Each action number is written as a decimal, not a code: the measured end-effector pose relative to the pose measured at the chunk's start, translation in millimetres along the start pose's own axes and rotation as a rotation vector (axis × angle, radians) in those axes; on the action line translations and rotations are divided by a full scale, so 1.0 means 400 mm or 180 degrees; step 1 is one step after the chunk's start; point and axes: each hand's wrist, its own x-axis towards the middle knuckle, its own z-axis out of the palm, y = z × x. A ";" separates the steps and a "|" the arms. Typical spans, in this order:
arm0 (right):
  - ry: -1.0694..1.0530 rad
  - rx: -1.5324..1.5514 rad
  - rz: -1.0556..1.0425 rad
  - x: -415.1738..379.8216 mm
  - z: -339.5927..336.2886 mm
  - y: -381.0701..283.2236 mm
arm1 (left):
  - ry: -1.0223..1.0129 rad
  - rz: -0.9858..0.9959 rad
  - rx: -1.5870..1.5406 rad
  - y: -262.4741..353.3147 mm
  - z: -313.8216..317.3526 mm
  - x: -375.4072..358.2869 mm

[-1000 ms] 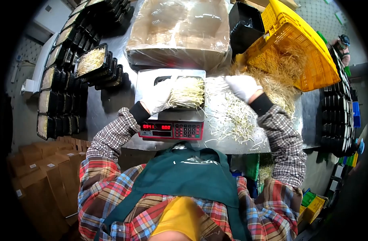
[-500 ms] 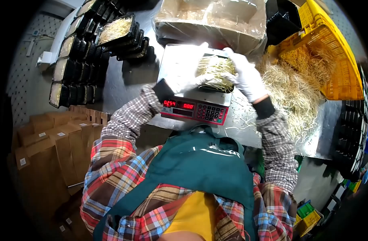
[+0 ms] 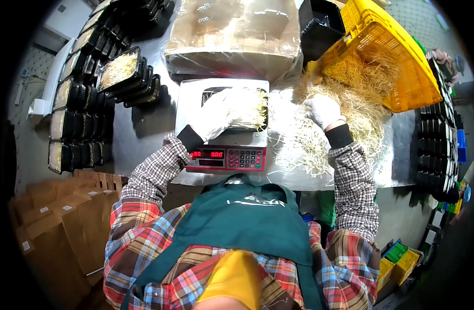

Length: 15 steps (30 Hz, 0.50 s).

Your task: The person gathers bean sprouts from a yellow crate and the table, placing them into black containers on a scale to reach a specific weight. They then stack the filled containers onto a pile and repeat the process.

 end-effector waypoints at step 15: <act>0.1182 0.1186 -0.0570 0.018 -0.007 -0.110 | -0.0068 -0.0164 0.0259 -0.001 0.007 0.002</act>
